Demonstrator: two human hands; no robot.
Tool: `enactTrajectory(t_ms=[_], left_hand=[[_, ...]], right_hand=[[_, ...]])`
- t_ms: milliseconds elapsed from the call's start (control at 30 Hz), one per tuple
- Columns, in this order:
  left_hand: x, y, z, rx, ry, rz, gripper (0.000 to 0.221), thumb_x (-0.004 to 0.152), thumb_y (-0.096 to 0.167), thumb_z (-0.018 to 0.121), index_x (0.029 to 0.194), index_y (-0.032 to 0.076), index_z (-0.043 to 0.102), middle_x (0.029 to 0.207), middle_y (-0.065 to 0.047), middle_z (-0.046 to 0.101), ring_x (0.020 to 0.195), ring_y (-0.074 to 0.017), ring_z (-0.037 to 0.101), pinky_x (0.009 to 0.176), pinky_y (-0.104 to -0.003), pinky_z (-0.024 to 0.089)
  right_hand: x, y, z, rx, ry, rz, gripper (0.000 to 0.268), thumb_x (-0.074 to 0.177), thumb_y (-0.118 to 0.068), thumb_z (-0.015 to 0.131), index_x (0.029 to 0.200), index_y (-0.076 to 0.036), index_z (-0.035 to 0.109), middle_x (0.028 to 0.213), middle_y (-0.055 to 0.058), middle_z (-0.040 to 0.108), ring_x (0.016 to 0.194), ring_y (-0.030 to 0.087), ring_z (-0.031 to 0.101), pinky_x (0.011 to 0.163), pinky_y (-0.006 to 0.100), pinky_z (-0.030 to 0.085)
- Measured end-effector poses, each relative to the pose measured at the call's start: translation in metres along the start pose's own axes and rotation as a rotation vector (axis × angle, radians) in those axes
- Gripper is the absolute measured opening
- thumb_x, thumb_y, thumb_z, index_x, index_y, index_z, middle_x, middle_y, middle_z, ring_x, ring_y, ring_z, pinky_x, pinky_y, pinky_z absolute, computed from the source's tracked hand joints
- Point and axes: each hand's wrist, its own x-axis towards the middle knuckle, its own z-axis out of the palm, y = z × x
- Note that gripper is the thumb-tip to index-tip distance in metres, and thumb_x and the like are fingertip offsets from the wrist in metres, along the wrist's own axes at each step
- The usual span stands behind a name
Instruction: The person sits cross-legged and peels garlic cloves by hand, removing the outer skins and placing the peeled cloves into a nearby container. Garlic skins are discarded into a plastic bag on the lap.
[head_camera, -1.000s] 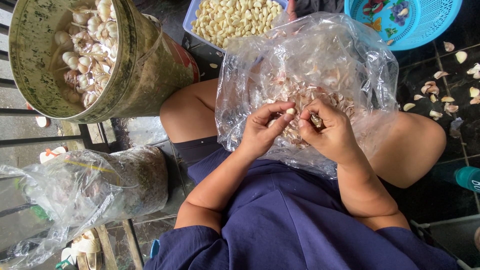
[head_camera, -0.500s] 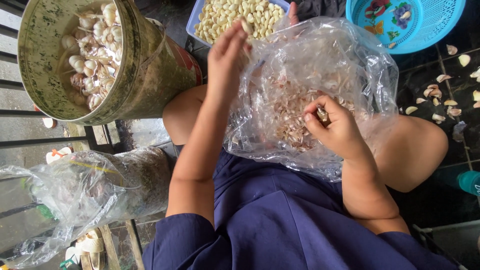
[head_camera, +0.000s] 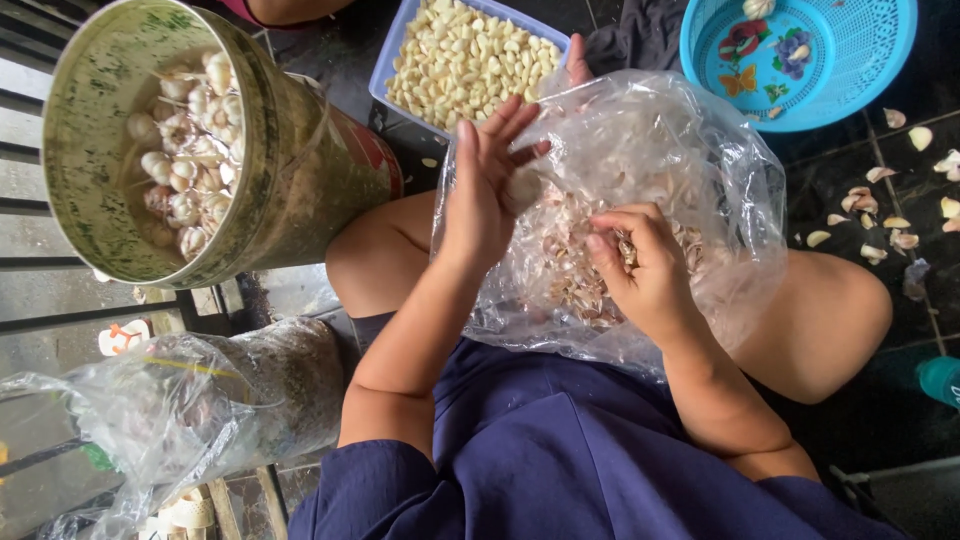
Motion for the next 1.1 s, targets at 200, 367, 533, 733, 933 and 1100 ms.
enactTrajectory(t_ms=[200, 367, 533, 733, 933, 1100], left_hand=[[-0.024, -0.072, 0.022, -0.116, -0.13, -0.043, 0.086, 0.106, 0.073, 0.02, 0.159, 0.009, 0.039, 0.161, -0.023, 0.036, 0.133, -0.0429, 0.046, 0.1, -0.054, 0.049], [-0.017, -0.105, 0.013, -0.015, -0.103, -0.069, 0.089, 0.104, 0.076, 0.016, 0.148, 0.002, 0.041, 0.121, -0.017, 0.033, 0.104, -0.0315, 0.041, 0.07, -0.049, 0.04], [-0.023, -0.081, 0.025, 0.028, -0.051, -0.092, 0.091, 0.104, 0.076, 0.008, 0.129, 0.002, 0.055, 0.083, -0.006, 0.044, 0.07, -0.012, 0.046, 0.039, -0.015, 0.022], [-0.028, -0.085, 0.027, -0.013, -0.054, -0.093, 0.09, 0.106, 0.074, 0.011, 0.123, 0.001, 0.06, 0.071, -0.005, 0.046, 0.06, -0.0116, 0.041, 0.046, -0.02, 0.029], [-0.028, -0.102, 0.021, 0.014, 0.054, -0.12, 0.079, 0.108, 0.069, 0.015, 0.111, 0.005, 0.06, 0.071, -0.006, 0.051, 0.055, -0.0096, 0.043, 0.041, -0.019, 0.025], [-0.03, -0.097, 0.028, -0.044, 0.073, -0.189, 0.074, 0.108, 0.069, 0.016, 0.107, 0.007, 0.056, 0.07, -0.003, 0.05, 0.053, -0.0059, 0.038, 0.041, -0.016, 0.021]], right_hand=[[-0.01, 0.018, 0.011, 0.118, 0.112, -0.01, 0.025, 0.099, -0.01, 0.074, 0.118, 0.005, 0.07, 0.097, 0.017, 0.065, 0.094, 0.038, 0.069, 0.083, 0.049, 0.054], [0.0, -0.006, -0.003, 0.073, 0.085, -0.009, 0.021, 0.099, -0.01, 0.075, 0.113, 0.005, 0.071, 0.094, 0.016, 0.065, 0.083, 0.031, 0.066, 0.078, 0.046, 0.054], [0.001, -0.016, -0.009, -0.035, 0.029, -0.044, 0.027, 0.096, -0.01, 0.077, 0.121, -0.001, 0.071, 0.101, 0.013, 0.068, 0.082, 0.033, 0.071, 0.068, 0.045, 0.057], [-0.018, 0.002, 0.002, -0.202, -0.001, -0.099, 0.041, 0.086, -0.016, 0.086, 0.124, -0.011, 0.069, 0.107, 0.006, 0.067, 0.087, 0.029, 0.073, 0.067, 0.042, 0.06], [-0.021, 0.01, 0.006, -0.308, -0.057, -0.1, 0.037, 0.083, -0.011, 0.085, 0.115, -0.015, 0.066, 0.105, 0.002, 0.063, 0.088, 0.026, 0.072, 0.069, 0.041, 0.06], [-0.021, 0.025, 0.012, -0.071, -0.059, -0.065, 0.025, 0.085, -0.002, 0.083, 0.1, -0.015, 0.068, 0.096, 0.002, 0.062, 0.083, 0.028, 0.07, 0.07, 0.039, 0.058]])
